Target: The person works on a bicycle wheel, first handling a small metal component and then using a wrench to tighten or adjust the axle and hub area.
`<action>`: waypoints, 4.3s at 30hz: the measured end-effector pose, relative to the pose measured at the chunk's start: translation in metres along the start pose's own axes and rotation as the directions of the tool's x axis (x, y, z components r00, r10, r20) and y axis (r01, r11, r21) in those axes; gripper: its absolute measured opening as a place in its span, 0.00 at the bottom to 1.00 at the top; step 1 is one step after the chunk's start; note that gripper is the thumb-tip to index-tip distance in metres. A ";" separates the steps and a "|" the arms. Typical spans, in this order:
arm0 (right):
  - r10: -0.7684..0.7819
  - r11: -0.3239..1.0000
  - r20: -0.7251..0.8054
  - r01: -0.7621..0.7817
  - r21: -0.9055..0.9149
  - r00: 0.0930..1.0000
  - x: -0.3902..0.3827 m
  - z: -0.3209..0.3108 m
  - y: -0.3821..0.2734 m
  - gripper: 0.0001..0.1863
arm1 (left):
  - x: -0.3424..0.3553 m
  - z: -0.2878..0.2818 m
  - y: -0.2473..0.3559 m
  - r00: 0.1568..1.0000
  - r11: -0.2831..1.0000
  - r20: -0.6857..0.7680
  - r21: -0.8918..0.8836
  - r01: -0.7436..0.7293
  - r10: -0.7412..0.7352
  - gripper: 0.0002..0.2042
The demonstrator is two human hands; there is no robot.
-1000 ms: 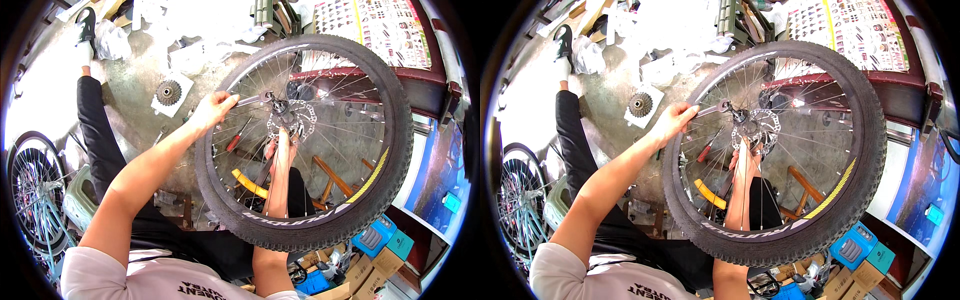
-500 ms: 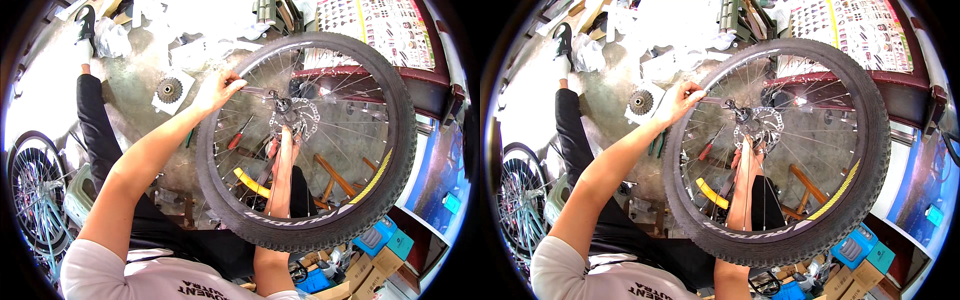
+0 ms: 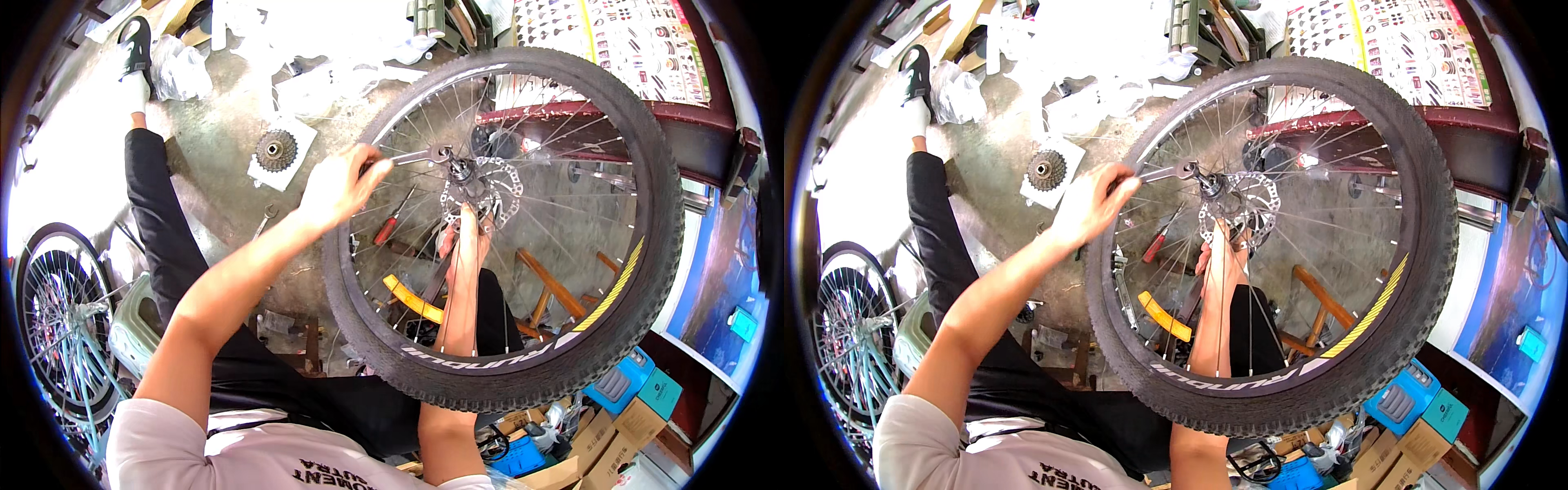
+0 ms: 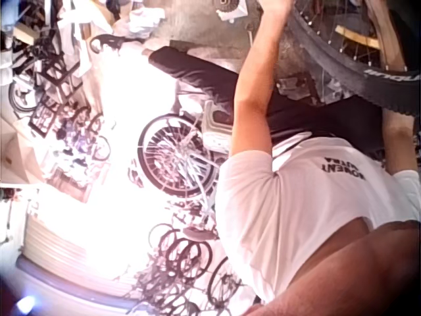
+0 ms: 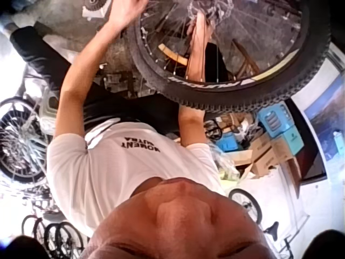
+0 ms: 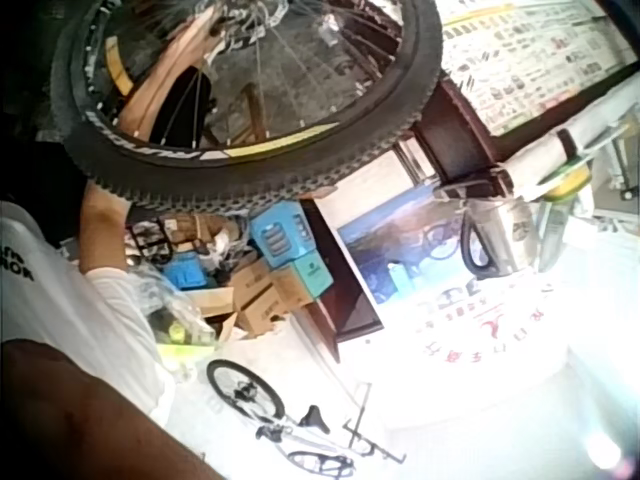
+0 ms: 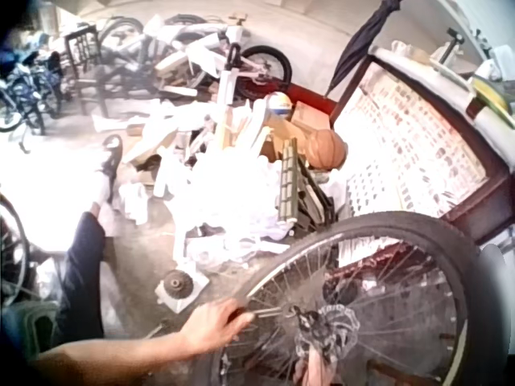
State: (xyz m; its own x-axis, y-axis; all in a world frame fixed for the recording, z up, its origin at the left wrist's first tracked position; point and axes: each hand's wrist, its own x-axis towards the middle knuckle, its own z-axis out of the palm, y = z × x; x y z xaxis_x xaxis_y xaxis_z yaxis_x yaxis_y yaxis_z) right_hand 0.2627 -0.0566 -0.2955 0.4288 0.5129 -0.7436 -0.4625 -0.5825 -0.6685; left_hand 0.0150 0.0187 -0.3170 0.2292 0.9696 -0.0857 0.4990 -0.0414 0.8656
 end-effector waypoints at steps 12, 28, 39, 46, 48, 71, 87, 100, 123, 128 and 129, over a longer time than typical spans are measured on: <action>-0.275 0.961 0.118 0.276 0.004 0.954 0.030 -0.022 0.027 0.17 | -0.040 -0.030 0.114 0.823 0.823 -0.002 0.037 -0.567 0.568 0.22; -0.140 0.986 0.075 0.146 -0.080 0.987 0.003 -0.010 0.008 0.13 | 0.172 0.021 0.077 0.900 0.707 0.434 -0.649 0.282 0.040 0.46; -0.108 0.929 0.140 0.150 -0.338 0.984 0.006 -0.024 0.001 0.27 | 0.092 0.034 -0.005 0.826 0.077 0.367 -0.896 0.438 -0.428 0.11; -0.113 0.987 0.066 0.119 -0.104 0.991 0.005 -0.004 0.009 0.16 | 0.018 0.019 -0.014 0.807 0.042 0.367 -0.900 0.434 -0.462 0.08; -0.087 0.994 0.080 0.092 -0.055 0.993 0.011 -0.010 0.010 0.15 | 0.004 0.022 -0.009 0.770 0.048 0.421 -0.864 0.502 -0.479 0.09; -0.333 0.932 0.042 0.335 -0.137 0.942 0.005 -0.005 0.011 0.17 | 0.037 -0.006 -0.022 0.785 0.687 0.486 -0.418 0.594 -0.384 0.12; -0.355 0.924 0.124 0.368 -0.107 0.927 0.006 -0.005 0.012 0.14 | -0.029 -0.014 0.037 0.991 0.985 -0.005 -0.104 0.134 -0.135 0.18; -0.040 0.998 0.184 0.048 -0.034 0.982 0.015 -0.021 0.012 0.17 | -0.007 -0.012 0.135 0.775 0.775 -0.010 -0.021 -0.632 0.632 0.13; 0.100 0.893 0.376 0.084 -0.443 0.921 0.067 -0.065 0.029 0.56 | 0.170 0.071 0.034 0.857 0.784 -0.096 -0.465 0.411 -0.506 0.25; 0.169 0.896 0.373 0.015 -0.444 0.912 0.067 -0.065 0.027 0.56 | 0.164 0.086 0.020 0.773 0.750 -0.154 -0.419 0.512 -0.615 0.20; 0.172 0.898 0.373 0.010 -0.439 0.912 0.063 -0.063 0.026 0.56 | 0.156 0.087 0.022 0.776 0.730 -0.126 -0.460 0.506 -0.618 0.18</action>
State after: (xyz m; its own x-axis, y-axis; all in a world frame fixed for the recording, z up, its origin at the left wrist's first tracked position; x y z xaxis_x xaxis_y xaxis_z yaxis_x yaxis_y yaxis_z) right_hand 0.3263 -0.0798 -0.3589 0.0217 0.6024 -0.7979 -0.0708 -0.7951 -0.6023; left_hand 0.1339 0.1483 -0.3544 -0.2358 0.8084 -0.5393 0.0958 0.5716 0.8149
